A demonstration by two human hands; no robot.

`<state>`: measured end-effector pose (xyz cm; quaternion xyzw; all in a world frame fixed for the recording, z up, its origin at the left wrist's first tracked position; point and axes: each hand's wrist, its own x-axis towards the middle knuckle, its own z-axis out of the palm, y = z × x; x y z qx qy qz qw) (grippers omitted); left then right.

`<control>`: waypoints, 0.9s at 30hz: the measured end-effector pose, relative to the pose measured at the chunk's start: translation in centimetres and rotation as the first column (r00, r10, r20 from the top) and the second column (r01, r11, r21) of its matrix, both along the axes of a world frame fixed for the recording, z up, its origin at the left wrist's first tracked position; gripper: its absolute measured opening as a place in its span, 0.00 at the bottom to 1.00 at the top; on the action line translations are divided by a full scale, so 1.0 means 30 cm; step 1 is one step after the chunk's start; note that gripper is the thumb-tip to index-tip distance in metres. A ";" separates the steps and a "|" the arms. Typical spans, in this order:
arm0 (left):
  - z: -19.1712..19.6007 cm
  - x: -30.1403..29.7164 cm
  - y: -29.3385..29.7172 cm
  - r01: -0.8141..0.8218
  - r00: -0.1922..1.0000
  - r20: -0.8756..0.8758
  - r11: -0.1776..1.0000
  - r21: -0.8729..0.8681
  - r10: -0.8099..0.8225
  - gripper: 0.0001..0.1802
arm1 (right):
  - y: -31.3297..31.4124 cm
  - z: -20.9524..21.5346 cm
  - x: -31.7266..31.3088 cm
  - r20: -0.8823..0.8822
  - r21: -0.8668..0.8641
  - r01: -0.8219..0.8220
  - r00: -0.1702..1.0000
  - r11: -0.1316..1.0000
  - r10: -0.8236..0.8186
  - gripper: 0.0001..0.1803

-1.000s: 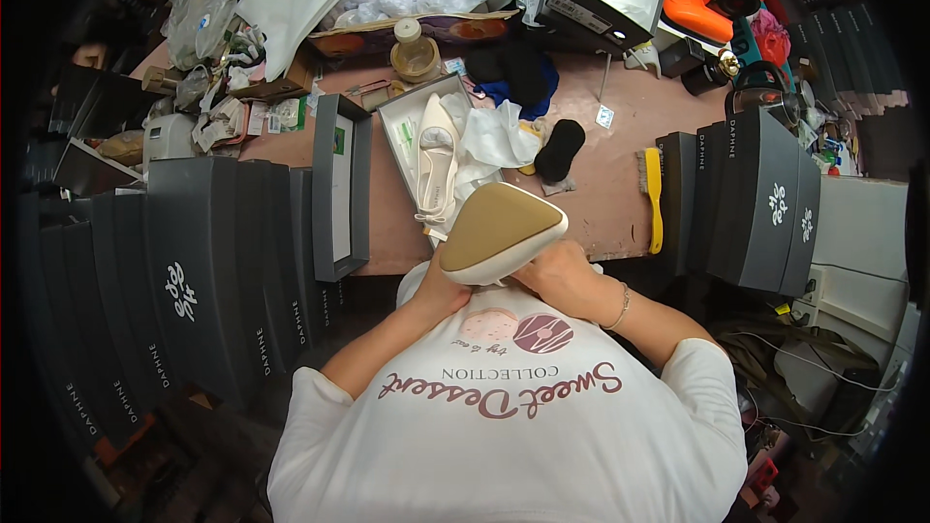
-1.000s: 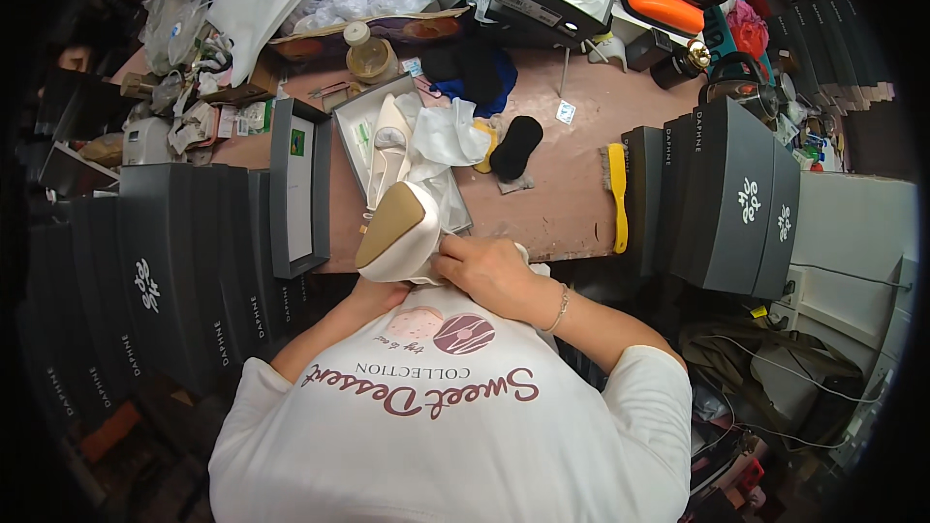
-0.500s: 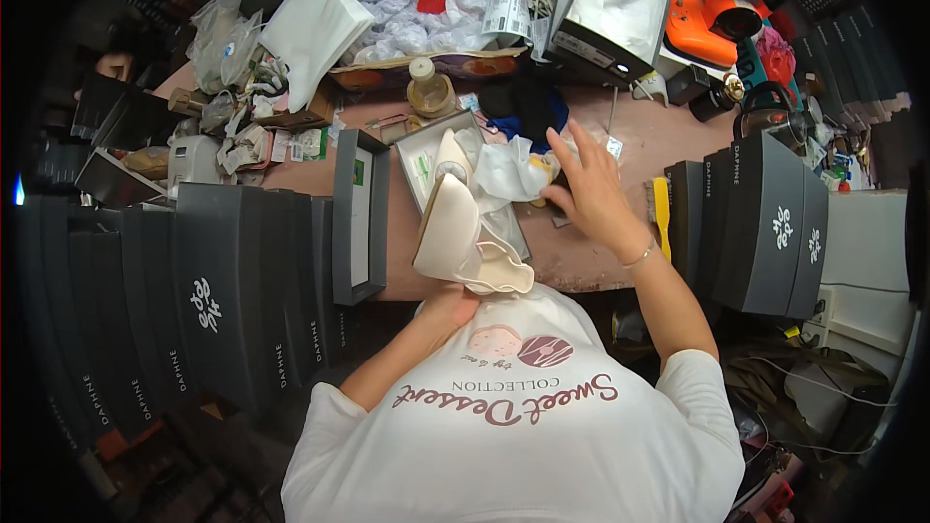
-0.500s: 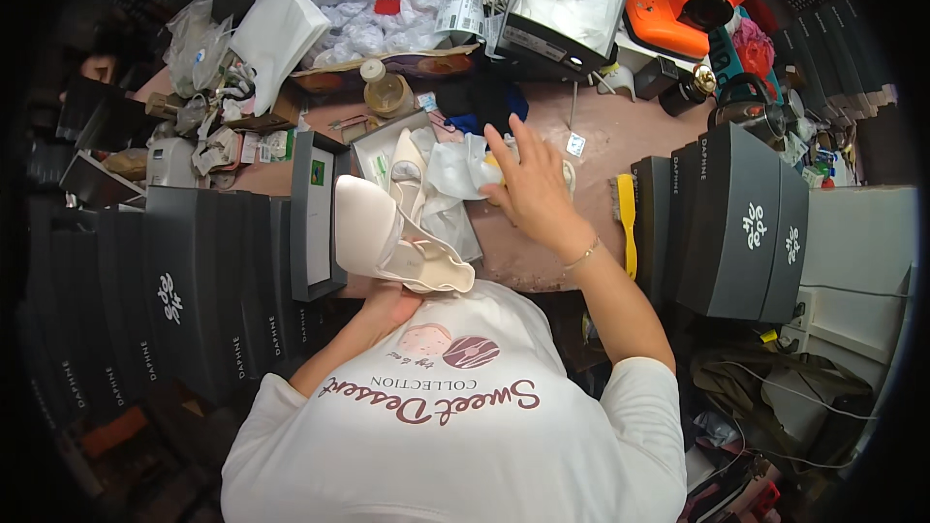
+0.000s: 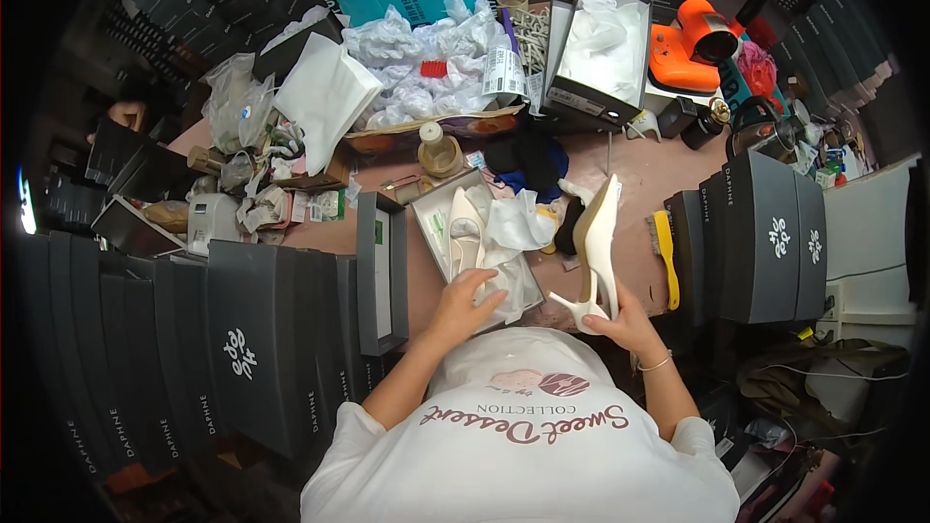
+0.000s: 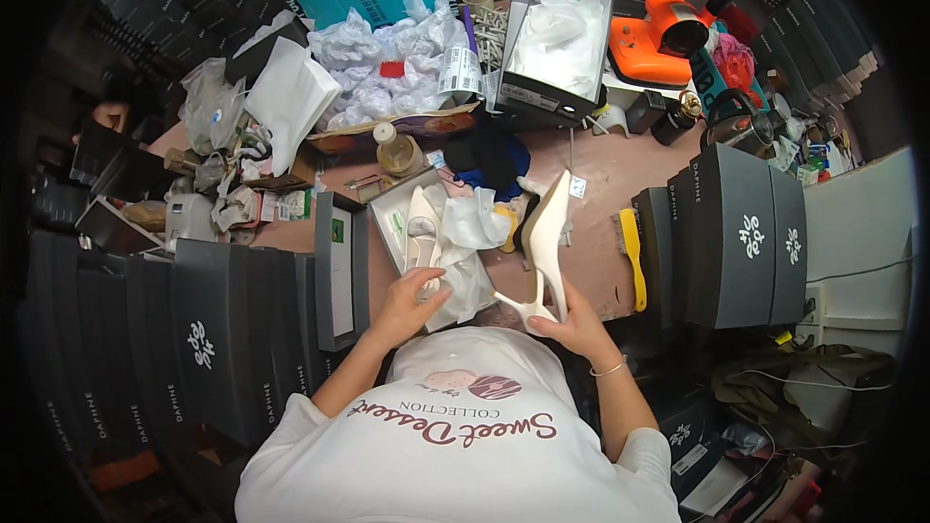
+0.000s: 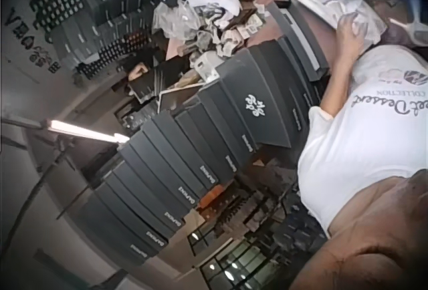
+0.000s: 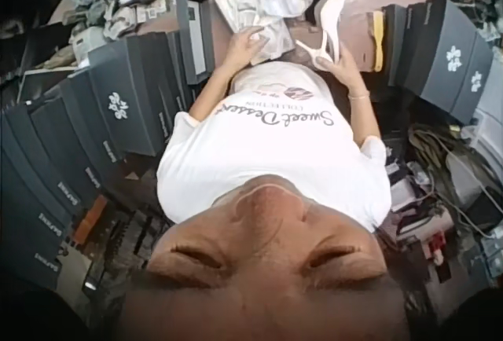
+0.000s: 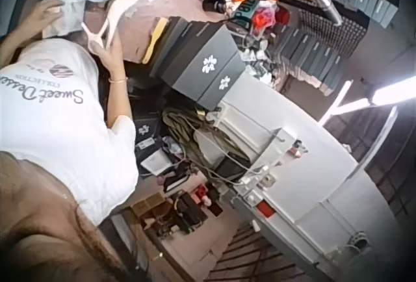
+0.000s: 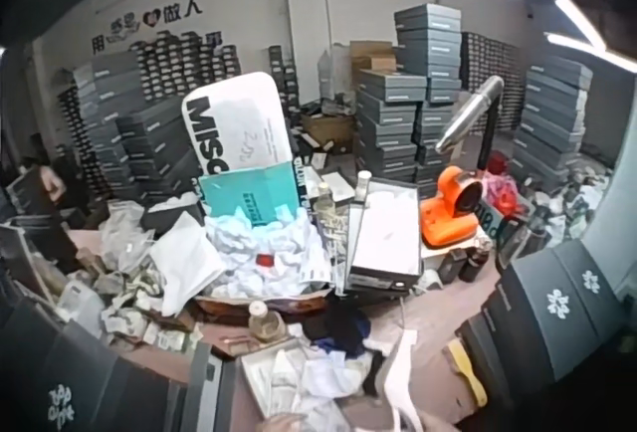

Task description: The recorder is inspecting, cleaning with a brush, and packing various pairs of high-heeled shoes into their respective boxes with protective wrapping.

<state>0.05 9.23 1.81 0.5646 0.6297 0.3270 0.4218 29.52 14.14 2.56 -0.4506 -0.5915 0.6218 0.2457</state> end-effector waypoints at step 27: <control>0.292 0.165 0.105 -0.391 0.897 0.351 0.856 0.340 0.270 0.06 | 0.145 0.081 0.008 0.030 0.564 -0.277 0.948 0.777 0.316 0.55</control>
